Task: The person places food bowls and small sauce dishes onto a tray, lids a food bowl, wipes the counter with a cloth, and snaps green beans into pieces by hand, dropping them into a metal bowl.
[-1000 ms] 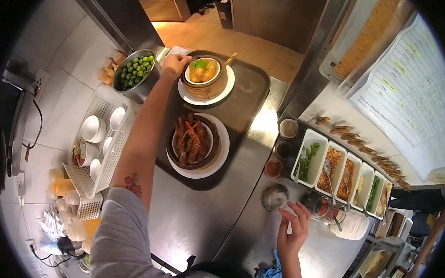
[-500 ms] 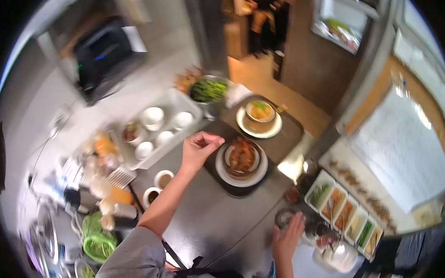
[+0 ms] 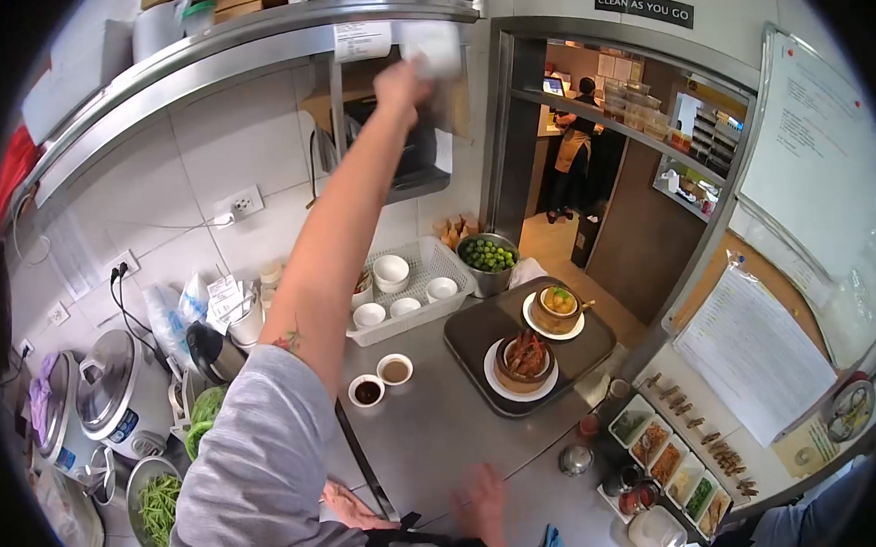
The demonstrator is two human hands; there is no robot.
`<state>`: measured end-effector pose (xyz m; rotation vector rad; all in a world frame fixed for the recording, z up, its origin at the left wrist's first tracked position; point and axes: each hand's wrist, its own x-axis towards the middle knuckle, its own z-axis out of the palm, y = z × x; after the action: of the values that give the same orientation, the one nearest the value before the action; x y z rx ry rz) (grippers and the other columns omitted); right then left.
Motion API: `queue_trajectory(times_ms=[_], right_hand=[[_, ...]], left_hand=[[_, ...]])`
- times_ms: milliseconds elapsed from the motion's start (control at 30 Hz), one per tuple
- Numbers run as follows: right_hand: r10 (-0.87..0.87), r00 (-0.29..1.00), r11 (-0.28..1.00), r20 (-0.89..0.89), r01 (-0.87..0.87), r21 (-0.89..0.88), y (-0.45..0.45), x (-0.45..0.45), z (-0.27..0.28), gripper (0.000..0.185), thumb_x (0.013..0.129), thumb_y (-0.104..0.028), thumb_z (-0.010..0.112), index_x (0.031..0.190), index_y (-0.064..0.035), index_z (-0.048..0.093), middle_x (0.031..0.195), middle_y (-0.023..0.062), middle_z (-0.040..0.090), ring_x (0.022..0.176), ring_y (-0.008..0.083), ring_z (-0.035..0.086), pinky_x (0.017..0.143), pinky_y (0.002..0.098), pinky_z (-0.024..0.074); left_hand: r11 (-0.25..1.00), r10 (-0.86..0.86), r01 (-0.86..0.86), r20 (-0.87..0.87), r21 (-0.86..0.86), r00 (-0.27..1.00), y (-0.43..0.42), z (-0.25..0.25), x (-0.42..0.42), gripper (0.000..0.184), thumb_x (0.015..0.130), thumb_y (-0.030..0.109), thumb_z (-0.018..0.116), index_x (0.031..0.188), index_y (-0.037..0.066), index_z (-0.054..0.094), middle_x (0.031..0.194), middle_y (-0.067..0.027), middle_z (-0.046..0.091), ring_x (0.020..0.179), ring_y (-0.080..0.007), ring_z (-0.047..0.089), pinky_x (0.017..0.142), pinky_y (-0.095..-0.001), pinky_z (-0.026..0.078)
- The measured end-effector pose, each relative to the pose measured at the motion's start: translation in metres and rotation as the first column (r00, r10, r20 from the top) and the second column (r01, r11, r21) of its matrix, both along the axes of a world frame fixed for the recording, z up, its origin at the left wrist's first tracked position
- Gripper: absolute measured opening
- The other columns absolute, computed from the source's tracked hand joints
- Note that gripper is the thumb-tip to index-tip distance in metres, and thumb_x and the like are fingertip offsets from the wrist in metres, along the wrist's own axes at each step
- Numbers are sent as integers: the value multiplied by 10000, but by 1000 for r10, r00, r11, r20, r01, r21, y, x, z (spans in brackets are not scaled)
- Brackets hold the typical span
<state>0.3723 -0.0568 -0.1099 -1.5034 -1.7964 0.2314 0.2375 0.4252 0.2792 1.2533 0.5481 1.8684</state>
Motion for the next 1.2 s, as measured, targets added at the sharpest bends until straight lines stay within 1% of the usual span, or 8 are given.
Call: queue_trajectory(times_ms=[200, 233, 333, 500, 567, 900, 1133, 1200], right_hand=[[427, 901, 883, -78, -434, -180, -28, -28, -9, 346, 736, -101, 683, 1077, -140, 643, 978, 91, 659, 958, 285, 622, 861, 380, 492], [442, 892, 855, -95, -451, -254, -32, -33, -5, 335, 732, -99, 686, 1062, -142, 650, 961, 88, 661, 935, 282, 627, 832, 377, 500], [508, 850, 766, -137, -519, -379, -35, -49, 7, 294, 721, -98, 694, 1010, -147, 666, 911, 81, 664, 873, 280, 636, 763, 373, 515], [642, 752, 676, -146, -646, -354, -23, -72, 0, 210, 728, -132, 703, 933, -136, 662, 850, 79, 651, 816, 288, 625, 713, 369, 510], [621, 779, 690, -93, -599, -406, -18, -83, 8, 187, 737, -168, 708, 910, -125, 654, 843, 79, 646, 808, 285, 622, 711, 365, 504], [703, 710, 551, -41, -580, -599, 10, -128, -18, 212, 842, -292, 624, 994, -145, 609, 849, 108, 622, 834, 321, 603, 726, 417, 483], [574, 798, 621, -186, -572, -537, 0, -104, 3, 174, 812, -149, 625, 984, -134, 641, 873, 72, 632, 844, 273, 615, 740, 364, 499], [553, 814, 642, -178, -553, -531, -2, -100, 9, 122, 866, -231, 591, 935, -142, 636, 850, 82, 630, 839, 291, 608, 723, 397, 494]], left_hand=[[998, -1, -50, -808, -37, 589, -115, -202, -15, 343, 787, 67, 596, 1107, -30, 519, 801, -157, 639, 637, -266, 654, 570, -380, 542], [967, 241, -72, -788, 244, 566, -132, -236, -31, 544, 785, 31, 542, 1313, 54, 413, 817, -210, 637, 728, -322, 653, 688, -416, 527], [988, 28, -155, -963, -15, 269, -185, -240, -99, 777, 773, 4, 514, 1462, 203, 214, 868, -257, 629, 796, -362, 637, 776, -423, 495], [883, 399, -425, -797, 201, 454, -156, -244, -250, 382, 840, 26, 457, 1177, 84, 628, 890, -221, 665, 753, -286, 669, 696, -384, 526], [817, 420, -575, -640, -42, 644, -166, -220, -302, 341, 868, 88, 484, 1179, 37, 614, 842, -199, 677, 630, -230, 665, 605, -351, 530], [276, 479, -945, -878, 176, -23, -85, -308, -462, 311, 838, 398, 614, 907, 119, 732, 827, -180, 673, 794, -361, 647, 715, -449, 501], [249, 604, -967, -789, 54, 111, -105, -303, -444, 277, 833, 375, 626, 953, 148, 727, 933, -141, 693, 847, -312, 665, 748, -392, 517], [265, 251, -964, -964, -17, 86, -87, -326, -471, 360, 807, 380, 644, 1054, 121, 688, 1048, -163, 659, 952, -316, 633, 816, -418, 495]])
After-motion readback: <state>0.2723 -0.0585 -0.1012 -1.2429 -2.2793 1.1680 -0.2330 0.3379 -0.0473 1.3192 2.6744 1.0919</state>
